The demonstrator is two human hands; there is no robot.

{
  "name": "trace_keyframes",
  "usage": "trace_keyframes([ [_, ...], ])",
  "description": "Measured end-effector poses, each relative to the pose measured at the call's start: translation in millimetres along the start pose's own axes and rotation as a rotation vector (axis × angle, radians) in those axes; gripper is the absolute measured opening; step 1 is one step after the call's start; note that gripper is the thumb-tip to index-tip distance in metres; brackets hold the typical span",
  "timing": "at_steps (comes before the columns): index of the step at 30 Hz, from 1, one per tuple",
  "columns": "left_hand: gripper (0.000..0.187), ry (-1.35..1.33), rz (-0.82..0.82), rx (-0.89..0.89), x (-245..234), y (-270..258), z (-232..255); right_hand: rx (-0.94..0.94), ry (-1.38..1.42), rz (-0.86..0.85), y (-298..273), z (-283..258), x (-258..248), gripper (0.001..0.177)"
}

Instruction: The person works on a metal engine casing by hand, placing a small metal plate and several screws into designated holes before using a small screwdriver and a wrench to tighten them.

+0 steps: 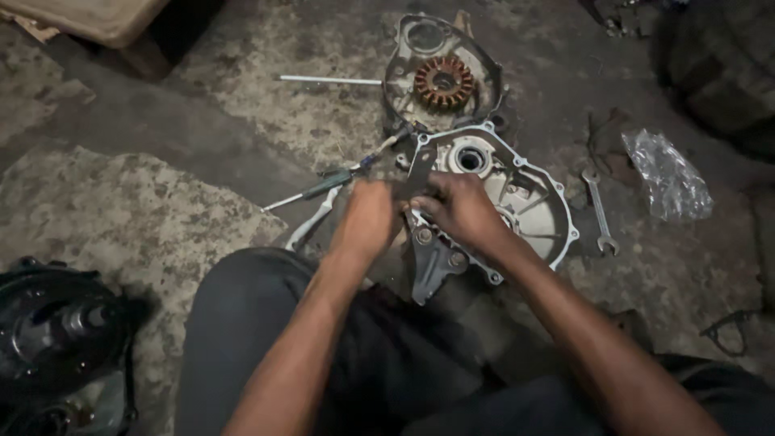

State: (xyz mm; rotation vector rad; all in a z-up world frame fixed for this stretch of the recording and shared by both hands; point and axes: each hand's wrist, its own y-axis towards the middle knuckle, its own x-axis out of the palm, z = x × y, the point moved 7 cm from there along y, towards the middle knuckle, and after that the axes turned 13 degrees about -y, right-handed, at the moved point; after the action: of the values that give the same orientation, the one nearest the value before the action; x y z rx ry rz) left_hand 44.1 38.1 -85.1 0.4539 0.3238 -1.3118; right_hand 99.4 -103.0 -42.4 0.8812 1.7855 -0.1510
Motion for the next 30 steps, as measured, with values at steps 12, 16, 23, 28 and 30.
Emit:
trace_keyframes([
  [12,0.025,0.072,0.043,-0.035,12,-15,-17,0.045,-0.092,-0.019,-12,0,14,0.029],
  [16,0.028,0.072,0.010,-0.082,10,-16,-7,0.061,-0.064,-0.054,-12,3,11,0.029],
  [23,0.034,0.200,-0.044,-0.081,13,-17,-3,-0.035,-0.047,-0.182,-9,10,15,0.025],
  [28,0.029,0.094,-0.025,-0.199,11,-21,-8,-0.071,-0.103,-0.092,-9,8,16,0.033],
  [30,0.027,0.110,-0.036,-0.150,16,-23,-14,-0.109,-0.092,-0.107,-13,8,17,0.031],
])
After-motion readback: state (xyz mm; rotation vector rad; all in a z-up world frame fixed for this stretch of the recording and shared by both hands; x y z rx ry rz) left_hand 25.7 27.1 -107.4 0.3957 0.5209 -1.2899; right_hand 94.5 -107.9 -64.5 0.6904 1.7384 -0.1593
